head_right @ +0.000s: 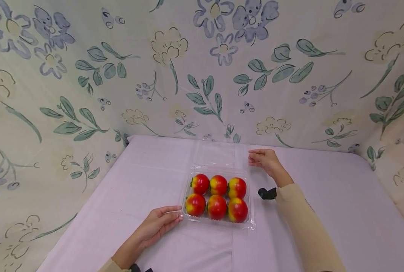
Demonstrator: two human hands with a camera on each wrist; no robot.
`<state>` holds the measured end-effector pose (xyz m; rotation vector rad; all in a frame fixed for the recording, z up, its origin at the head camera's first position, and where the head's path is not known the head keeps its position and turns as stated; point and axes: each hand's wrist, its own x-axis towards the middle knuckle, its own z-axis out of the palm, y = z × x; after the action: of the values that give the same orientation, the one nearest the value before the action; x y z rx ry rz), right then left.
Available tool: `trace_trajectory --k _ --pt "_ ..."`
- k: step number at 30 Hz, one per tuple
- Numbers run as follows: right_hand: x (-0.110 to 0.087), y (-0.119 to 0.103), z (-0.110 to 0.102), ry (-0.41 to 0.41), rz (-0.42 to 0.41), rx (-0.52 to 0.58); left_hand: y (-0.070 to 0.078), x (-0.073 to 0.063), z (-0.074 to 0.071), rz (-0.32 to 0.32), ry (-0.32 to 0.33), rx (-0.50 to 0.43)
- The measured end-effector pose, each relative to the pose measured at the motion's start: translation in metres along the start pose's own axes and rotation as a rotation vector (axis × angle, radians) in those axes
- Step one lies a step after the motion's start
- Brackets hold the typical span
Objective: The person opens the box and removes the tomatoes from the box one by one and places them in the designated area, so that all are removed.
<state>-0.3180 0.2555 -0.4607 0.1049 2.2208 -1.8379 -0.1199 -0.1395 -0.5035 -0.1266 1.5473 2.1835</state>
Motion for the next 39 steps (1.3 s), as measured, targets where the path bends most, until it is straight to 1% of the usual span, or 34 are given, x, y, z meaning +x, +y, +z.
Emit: trace_trajectory --k 7,13,23,30,39 --pt "0.0043 0.0051 -0.0017 -0.009 0.04 0.043 0.0008 -0.0005 0.0006 -0.001 0.004 -0.005" --pt "0.0048 0.0058 -0.0004 -0.019 0.054 0.046 0.0006 -0.0005 0.0 0.002 -0.004 -0.008" --pt "0.0064 0.0088 -0.0005 -0.018 0.103 0.079 0.0001 -0.0007 -0.0009 0.014 -0.009 -0.016" --pt "0.0053 0.0105 -0.0001 -0.018 0.113 0.065 -0.0005 0.0002 -0.001 0.012 -0.006 -0.014" --pt "0.0062 0.0103 -0.0013 -0.026 0.115 0.076 0.0002 0.0007 -0.0013 0.01 -0.014 -0.008"
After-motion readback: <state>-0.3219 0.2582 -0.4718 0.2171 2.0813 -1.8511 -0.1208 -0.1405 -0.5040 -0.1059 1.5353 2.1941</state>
